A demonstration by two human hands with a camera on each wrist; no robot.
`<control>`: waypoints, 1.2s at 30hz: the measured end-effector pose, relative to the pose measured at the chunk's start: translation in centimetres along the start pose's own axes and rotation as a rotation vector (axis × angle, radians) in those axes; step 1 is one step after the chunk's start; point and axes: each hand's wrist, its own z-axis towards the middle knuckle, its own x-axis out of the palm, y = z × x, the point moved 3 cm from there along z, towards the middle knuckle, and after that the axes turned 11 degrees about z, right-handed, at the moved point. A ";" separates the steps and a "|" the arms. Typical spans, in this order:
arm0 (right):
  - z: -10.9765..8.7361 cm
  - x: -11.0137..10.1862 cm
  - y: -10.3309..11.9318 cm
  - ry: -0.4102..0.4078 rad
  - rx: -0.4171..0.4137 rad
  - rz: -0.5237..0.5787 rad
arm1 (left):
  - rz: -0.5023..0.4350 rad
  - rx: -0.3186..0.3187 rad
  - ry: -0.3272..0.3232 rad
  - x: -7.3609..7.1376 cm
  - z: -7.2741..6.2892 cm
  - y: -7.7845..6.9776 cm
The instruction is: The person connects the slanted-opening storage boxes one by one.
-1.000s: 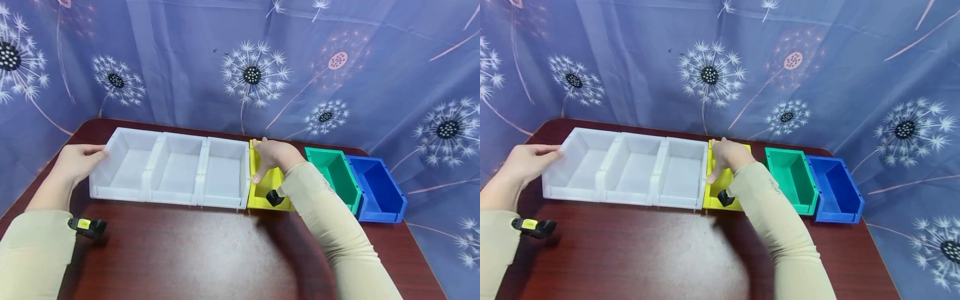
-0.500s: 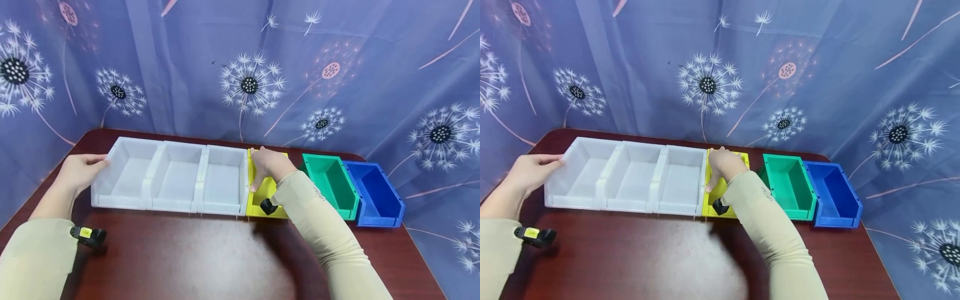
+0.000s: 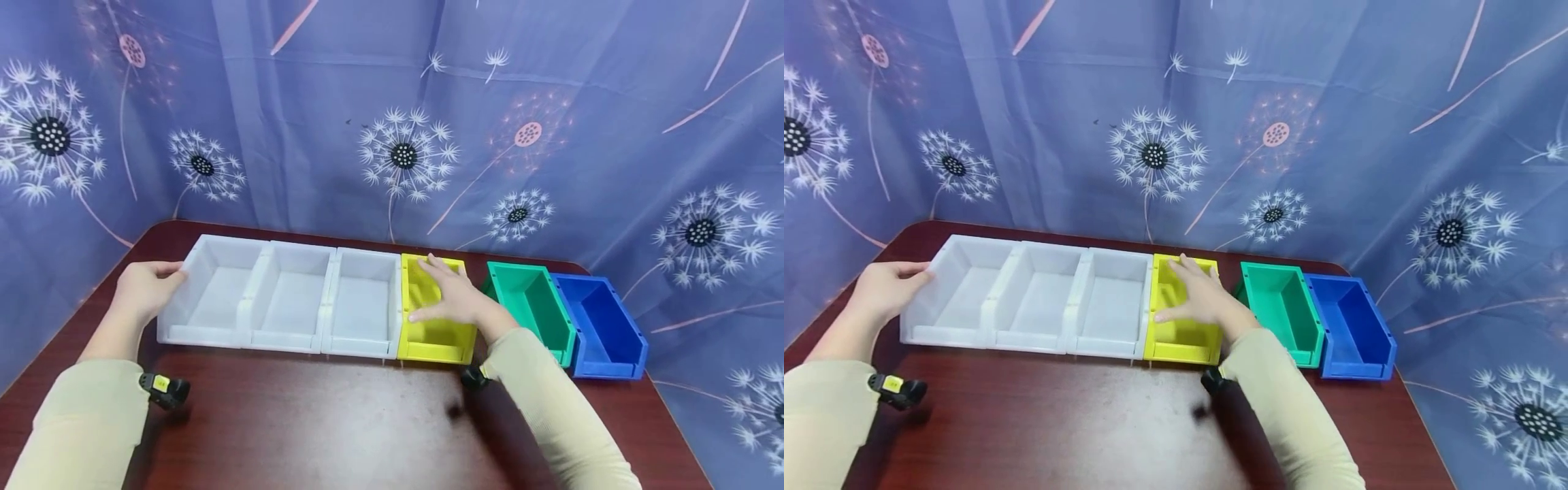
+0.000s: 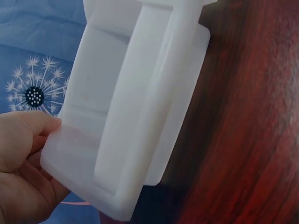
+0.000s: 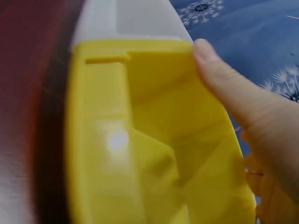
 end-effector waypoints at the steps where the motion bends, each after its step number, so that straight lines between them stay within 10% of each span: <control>1: -0.3 0.1 -0.4 -0.031 -0.015 0.029 | -0.002 -0.006 -0.002 -0.1 0.1 0.0; 26: -9.1 -1.7 -8.0 -0.689 0.110 0.215 | -0.165 -0.086 0.010 1.2 -0.3 1.6; 36: -11.0 -3.8 -9.5 -0.712 0.223 0.118 | -0.307 -0.279 -0.105 2.9 -1.9 2.2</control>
